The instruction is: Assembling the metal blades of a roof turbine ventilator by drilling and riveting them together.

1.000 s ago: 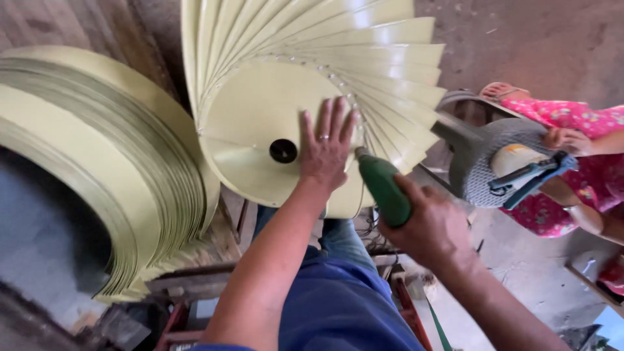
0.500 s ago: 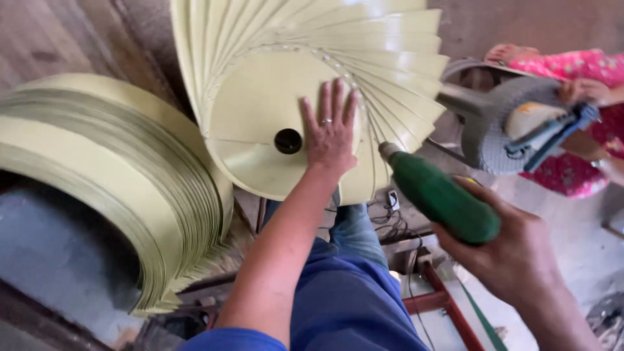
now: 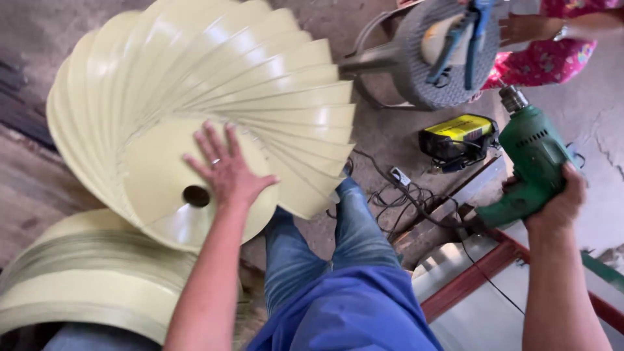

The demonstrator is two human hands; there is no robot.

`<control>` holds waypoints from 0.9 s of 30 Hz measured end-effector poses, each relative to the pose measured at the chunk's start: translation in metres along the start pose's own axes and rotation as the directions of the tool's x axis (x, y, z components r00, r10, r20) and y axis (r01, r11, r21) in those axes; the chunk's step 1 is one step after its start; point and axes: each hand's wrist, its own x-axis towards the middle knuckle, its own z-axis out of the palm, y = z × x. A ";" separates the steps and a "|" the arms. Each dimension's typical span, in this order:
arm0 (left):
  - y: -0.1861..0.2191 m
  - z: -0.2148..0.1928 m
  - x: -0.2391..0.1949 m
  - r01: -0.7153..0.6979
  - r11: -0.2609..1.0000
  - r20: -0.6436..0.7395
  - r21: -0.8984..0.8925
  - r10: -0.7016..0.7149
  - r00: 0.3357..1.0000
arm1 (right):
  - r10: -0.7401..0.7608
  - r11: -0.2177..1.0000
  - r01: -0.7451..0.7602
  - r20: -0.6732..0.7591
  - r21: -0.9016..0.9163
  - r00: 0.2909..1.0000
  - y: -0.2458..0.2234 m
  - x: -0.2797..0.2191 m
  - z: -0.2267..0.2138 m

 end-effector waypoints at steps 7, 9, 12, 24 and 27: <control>0.000 0.031 0.017 0.020 1.000 -0.085 -0.023 -0.022 0.996 | 0.128 0.934 -0.106 -0.043 0.342 0.991 0.129 0.194 -0.099; -0.008 0.043 0.021 -0.013 1.000 -0.136 -0.009 0.011 0.991 | 0.098 0.918 -0.047 -0.109 0.394 0.989 0.158 0.239 -0.101; -0.009 0.050 0.021 -0.028 0.998 -0.194 -0.065 0.015 0.981 | 0.078 0.924 -0.066 -0.016 0.377 0.997 0.181 0.294 -0.100; -0.004 0.046 0.019 0.028 0.998 -0.176 -0.048 -0.036 0.984 | 0.311 0.907 -0.334 0.127 0.258 0.942 0.175 0.344 -0.039; -0.003 0.043 0.018 0.044 0.999 -0.146 -0.022 -0.047 0.988 | 0.368 0.883 -0.457 -0.447 -0.107 0.815 0.130 0.322 -0.007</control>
